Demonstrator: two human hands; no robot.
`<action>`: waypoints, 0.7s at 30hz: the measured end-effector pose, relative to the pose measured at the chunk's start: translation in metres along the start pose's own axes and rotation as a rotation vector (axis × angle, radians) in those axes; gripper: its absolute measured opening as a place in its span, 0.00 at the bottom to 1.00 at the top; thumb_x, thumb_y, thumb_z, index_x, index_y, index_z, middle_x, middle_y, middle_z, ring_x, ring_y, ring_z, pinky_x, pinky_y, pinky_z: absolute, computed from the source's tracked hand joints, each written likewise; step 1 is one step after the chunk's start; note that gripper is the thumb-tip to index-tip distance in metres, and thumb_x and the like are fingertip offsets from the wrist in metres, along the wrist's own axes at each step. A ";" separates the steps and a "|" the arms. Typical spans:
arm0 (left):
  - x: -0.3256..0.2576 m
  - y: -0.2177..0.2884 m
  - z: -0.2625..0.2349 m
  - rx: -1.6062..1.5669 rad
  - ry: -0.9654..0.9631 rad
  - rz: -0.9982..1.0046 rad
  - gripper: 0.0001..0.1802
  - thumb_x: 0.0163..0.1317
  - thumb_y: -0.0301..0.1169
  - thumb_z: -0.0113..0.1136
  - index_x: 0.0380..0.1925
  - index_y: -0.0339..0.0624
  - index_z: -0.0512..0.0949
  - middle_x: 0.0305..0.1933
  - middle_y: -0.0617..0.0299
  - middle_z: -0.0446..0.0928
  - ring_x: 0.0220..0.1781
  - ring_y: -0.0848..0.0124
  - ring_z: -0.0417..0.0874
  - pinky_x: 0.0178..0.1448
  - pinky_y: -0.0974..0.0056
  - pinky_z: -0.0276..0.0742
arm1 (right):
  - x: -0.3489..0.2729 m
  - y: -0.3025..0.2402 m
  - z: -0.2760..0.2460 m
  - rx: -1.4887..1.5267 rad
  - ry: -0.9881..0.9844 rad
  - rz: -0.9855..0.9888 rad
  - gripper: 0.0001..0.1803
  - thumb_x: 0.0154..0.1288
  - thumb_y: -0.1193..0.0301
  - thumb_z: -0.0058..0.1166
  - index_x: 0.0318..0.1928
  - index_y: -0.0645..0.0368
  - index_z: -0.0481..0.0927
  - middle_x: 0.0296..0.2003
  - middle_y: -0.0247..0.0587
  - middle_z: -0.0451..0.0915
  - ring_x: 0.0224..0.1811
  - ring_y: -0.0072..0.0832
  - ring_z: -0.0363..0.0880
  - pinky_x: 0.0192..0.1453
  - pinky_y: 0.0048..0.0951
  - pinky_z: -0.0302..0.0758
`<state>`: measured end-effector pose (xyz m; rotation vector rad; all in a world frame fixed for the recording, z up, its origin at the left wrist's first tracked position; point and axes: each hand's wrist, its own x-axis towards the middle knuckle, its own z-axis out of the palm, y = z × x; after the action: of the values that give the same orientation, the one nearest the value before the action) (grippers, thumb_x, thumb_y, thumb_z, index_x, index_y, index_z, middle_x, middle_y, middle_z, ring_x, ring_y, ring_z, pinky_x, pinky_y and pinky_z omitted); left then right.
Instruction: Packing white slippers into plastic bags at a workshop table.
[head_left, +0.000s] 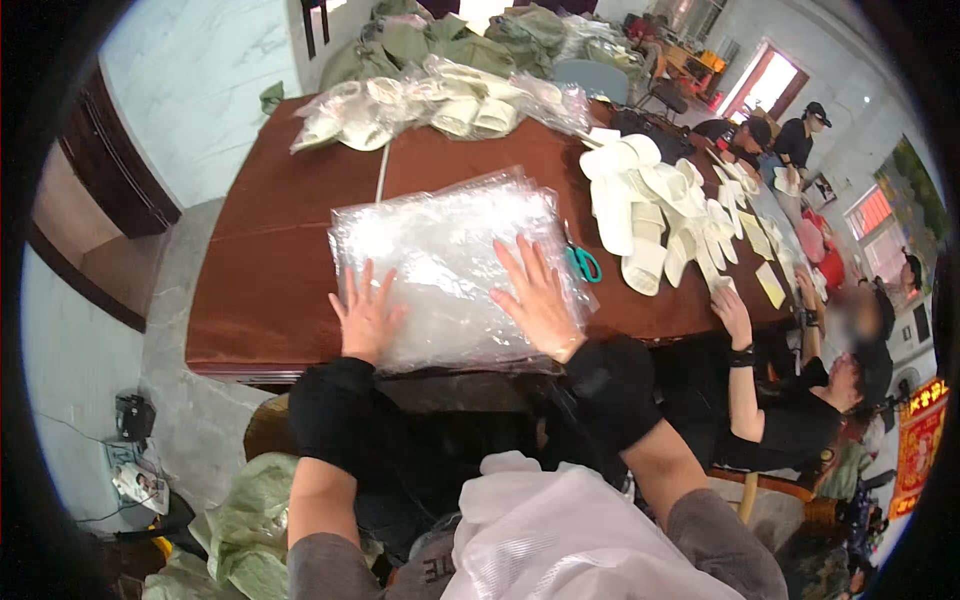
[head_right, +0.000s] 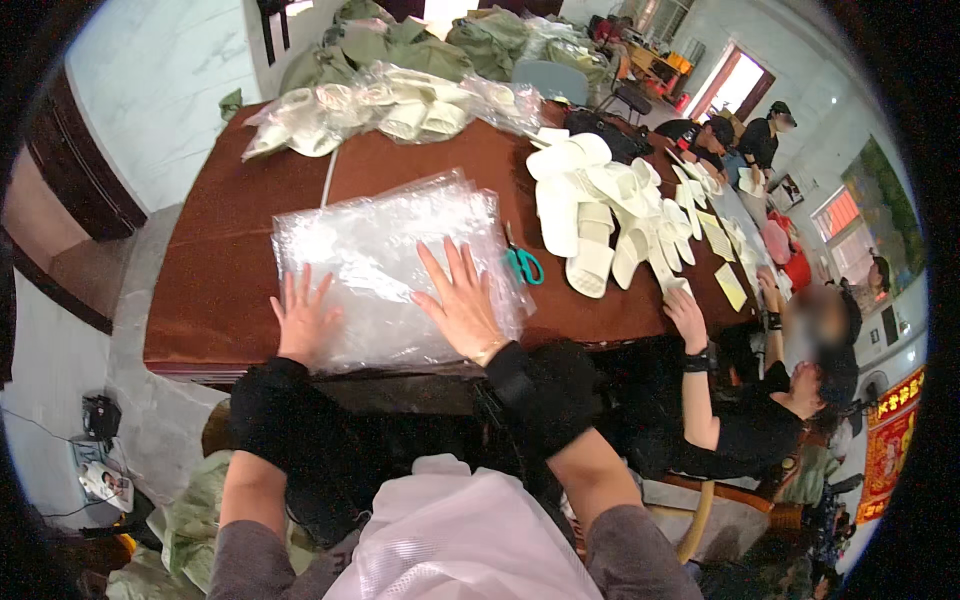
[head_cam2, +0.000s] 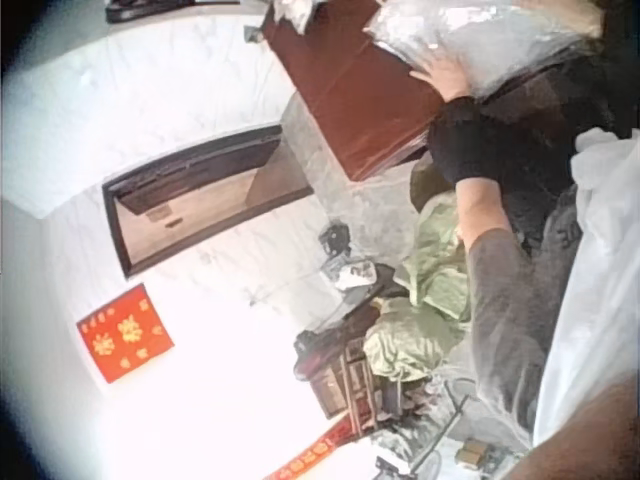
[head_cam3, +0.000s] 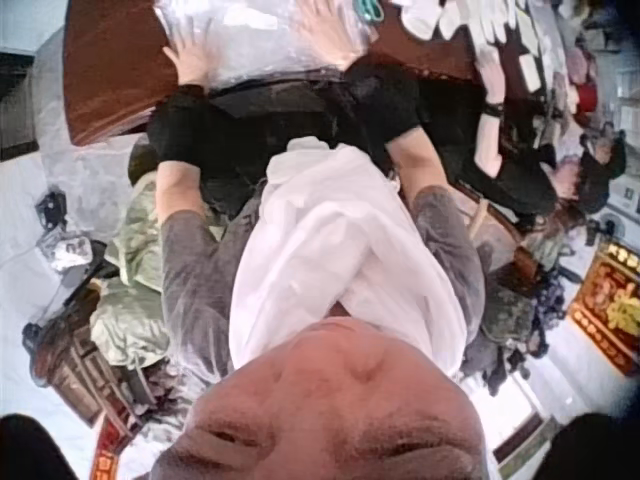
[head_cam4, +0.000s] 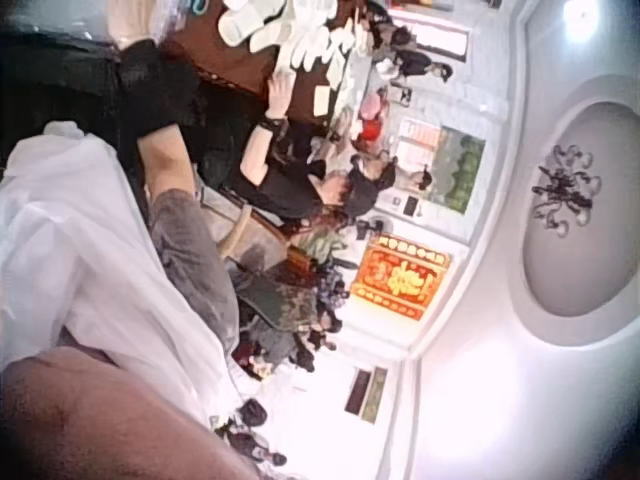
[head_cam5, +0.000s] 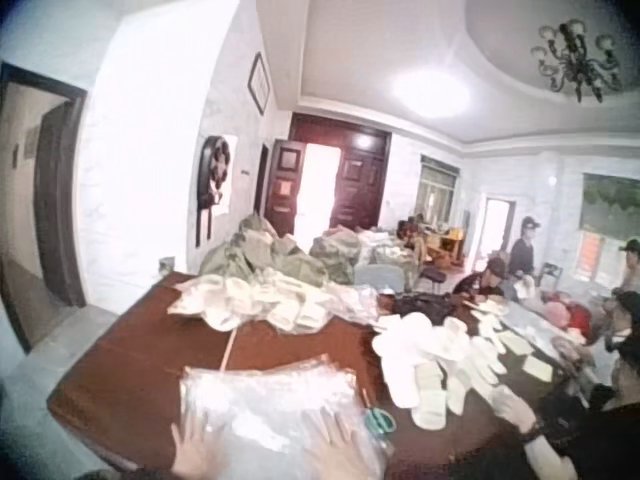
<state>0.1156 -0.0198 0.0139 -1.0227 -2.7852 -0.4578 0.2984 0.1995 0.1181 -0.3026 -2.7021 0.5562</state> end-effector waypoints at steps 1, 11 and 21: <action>0.001 -0.002 0.003 0.071 0.083 0.059 0.36 0.61 0.51 0.59 0.70 0.66 0.61 0.79 0.61 0.46 0.80 0.50 0.41 0.70 0.24 0.41 | 0.006 0.014 0.031 -0.210 -0.035 0.050 0.37 0.68 0.51 0.49 0.74 0.38 0.53 0.75 0.48 0.46 0.77 0.52 0.42 0.74 0.62 0.43; 0.006 -0.002 0.024 -0.012 -0.073 0.035 0.38 0.65 0.56 0.51 0.72 0.57 0.58 0.79 0.63 0.47 0.79 0.50 0.42 0.73 0.30 0.39 | 0.079 0.138 0.060 -0.035 -0.551 0.260 0.33 0.66 0.54 0.52 0.70 0.37 0.61 0.71 0.46 0.56 0.74 0.51 0.51 0.69 0.69 0.49; 0.029 -0.021 -0.025 -0.040 -0.335 0.050 0.32 0.66 0.50 0.53 0.67 0.50 0.67 0.74 0.60 0.59 0.76 0.51 0.54 0.72 0.36 0.52 | 0.067 0.109 0.112 -0.263 -0.194 -0.113 0.32 0.70 0.47 0.42 0.73 0.31 0.56 0.75 0.44 0.48 0.77 0.47 0.43 0.73 0.65 0.41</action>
<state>0.0804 -0.0258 0.0396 -1.2812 -3.0394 -0.3671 0.2082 0.2785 -0.0028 -0.1691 -2.9615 0.2064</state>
